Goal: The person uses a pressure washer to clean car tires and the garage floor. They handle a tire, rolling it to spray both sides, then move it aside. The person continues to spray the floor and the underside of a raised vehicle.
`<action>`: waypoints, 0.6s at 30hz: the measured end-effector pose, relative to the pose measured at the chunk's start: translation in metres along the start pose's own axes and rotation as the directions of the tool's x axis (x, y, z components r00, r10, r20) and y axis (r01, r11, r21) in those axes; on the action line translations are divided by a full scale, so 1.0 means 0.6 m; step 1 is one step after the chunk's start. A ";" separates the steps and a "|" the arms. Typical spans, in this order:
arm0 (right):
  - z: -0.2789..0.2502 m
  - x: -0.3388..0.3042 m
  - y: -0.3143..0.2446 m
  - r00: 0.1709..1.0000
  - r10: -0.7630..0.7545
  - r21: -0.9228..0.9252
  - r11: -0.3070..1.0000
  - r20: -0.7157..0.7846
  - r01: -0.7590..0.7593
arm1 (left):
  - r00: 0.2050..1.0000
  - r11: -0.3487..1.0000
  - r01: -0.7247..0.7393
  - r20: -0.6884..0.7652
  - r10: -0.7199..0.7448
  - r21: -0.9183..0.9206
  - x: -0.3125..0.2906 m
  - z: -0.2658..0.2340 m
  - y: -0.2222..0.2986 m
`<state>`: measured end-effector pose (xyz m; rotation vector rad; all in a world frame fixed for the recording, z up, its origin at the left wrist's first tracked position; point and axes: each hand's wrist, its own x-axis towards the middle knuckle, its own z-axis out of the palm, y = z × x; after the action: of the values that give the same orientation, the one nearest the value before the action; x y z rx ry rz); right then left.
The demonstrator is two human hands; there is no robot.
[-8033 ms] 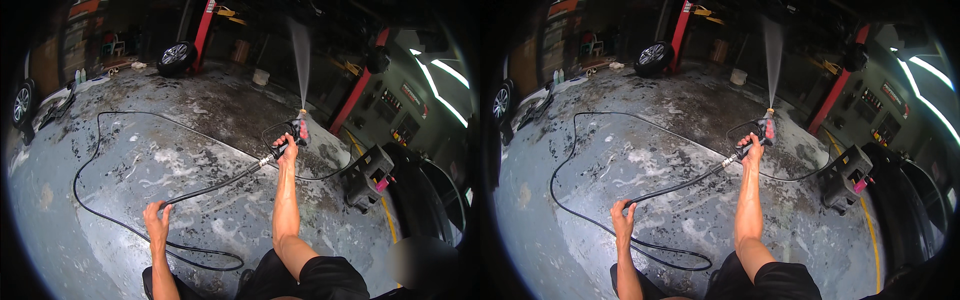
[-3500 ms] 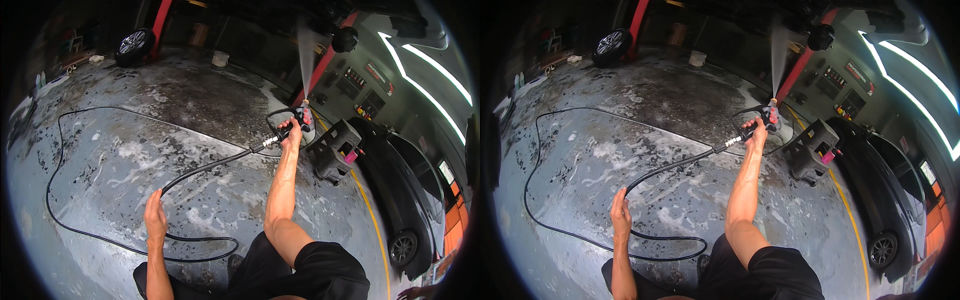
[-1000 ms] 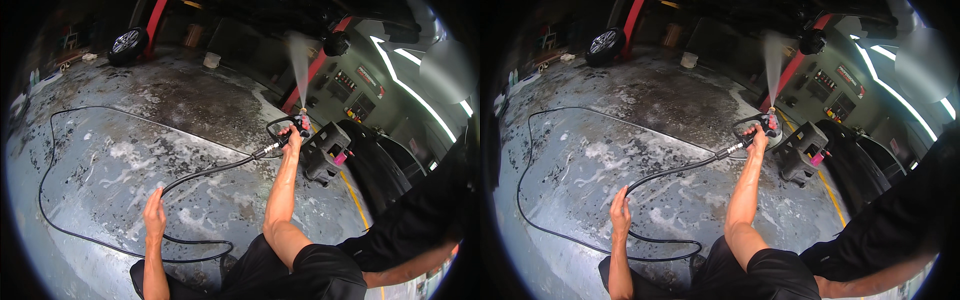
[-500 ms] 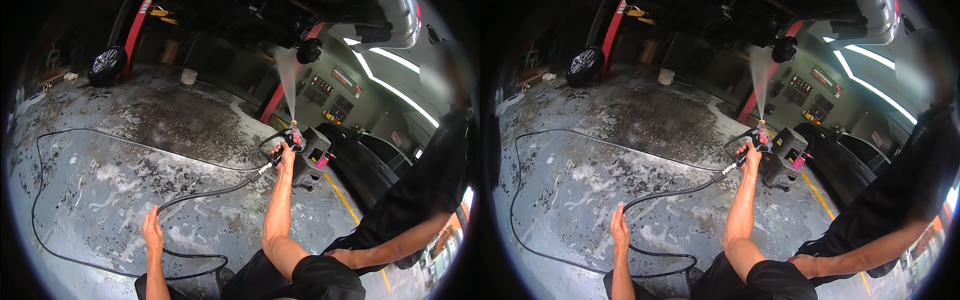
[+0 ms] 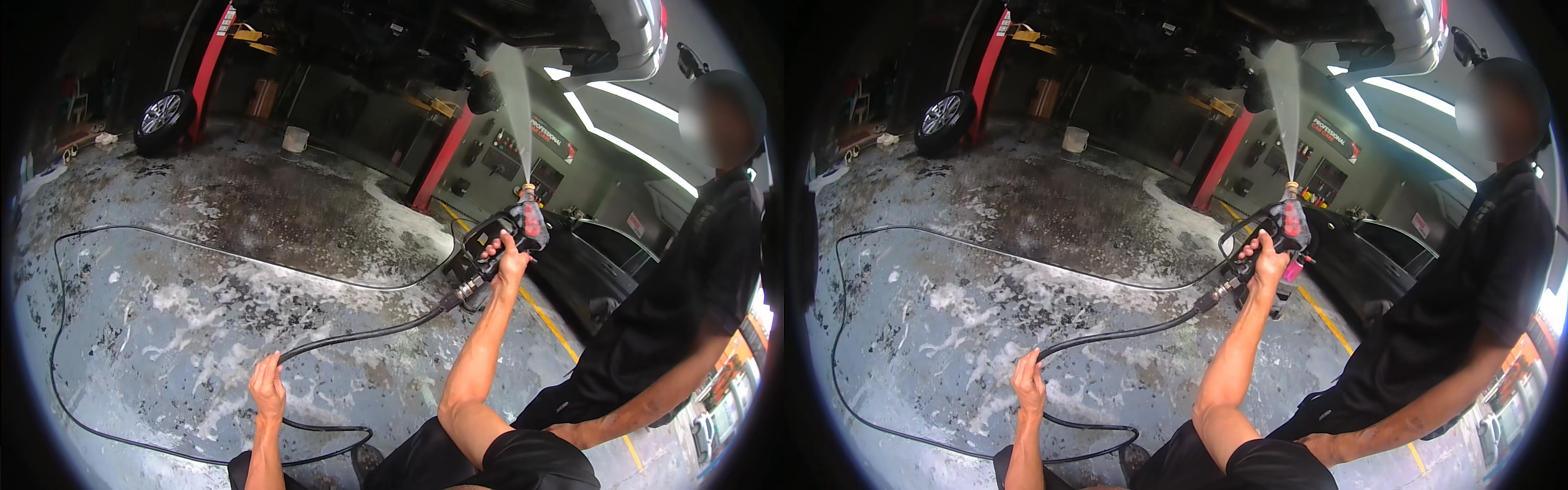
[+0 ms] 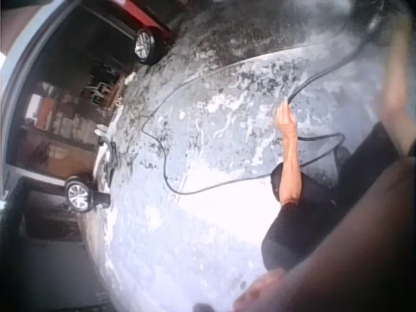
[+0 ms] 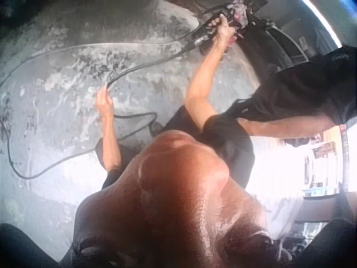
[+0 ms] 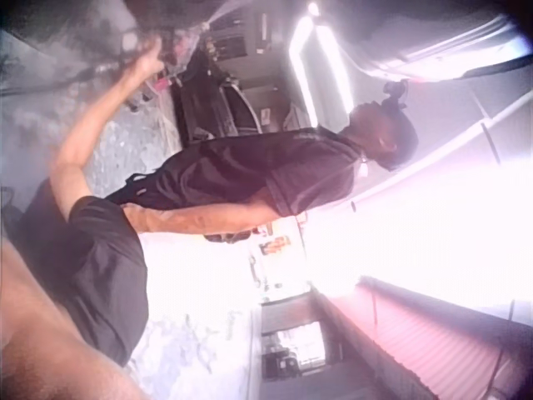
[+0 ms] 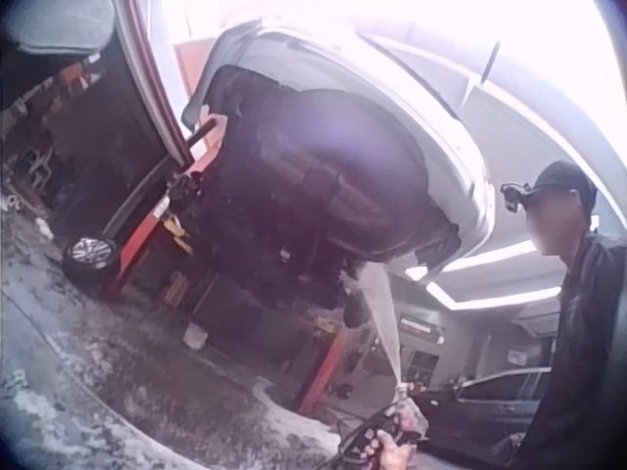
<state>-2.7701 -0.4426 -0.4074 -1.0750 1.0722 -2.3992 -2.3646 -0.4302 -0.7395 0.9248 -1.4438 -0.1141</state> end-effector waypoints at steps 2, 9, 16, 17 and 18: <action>0.010 -0.016 -0.024 1.000 -0.020 -0.016 1.000 0.005 0.020 | 1.000 1.000 -0.011 -0.003 0.011 -0.017 0.001 0.001 0.002; 0.041 -0.054 -0.074 0.995 -0.063 -0.168 0.983 0.078 0.075 | 0.997 0.997 -0.075 -0.003 0.075 -0.010 -0.006 -0.003 0.007; 0.065 -0.065 -0.067 0.989 -0.064 -0.166 0.982 0.131 0.085 | 0.998 0.998 -0.055 -0.023 0.055 -0.003 -0.011 -0.015 0.008; 0.065 -0.065 -0.066 0.988 -0.060 -0.180 0.980 0.142 0.085 | 0.999 0.999 -0.048 -0.018 0.048 -0.007 -0.010 -0.016 0.011; 0.065 -0.065 -0.065 0.987 -0.056 -0.194 0.977 0.152 0.085 | 0.999 0.999 -0.040 -0.012 0.040 -0.010 -0.009 -0.017 0.014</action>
<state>-2.7135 -0.4154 -0.3815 -1.3540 1.2630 -2.2608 -2.3606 -0.4166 -0.7372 0.8865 -1.4491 -0.0859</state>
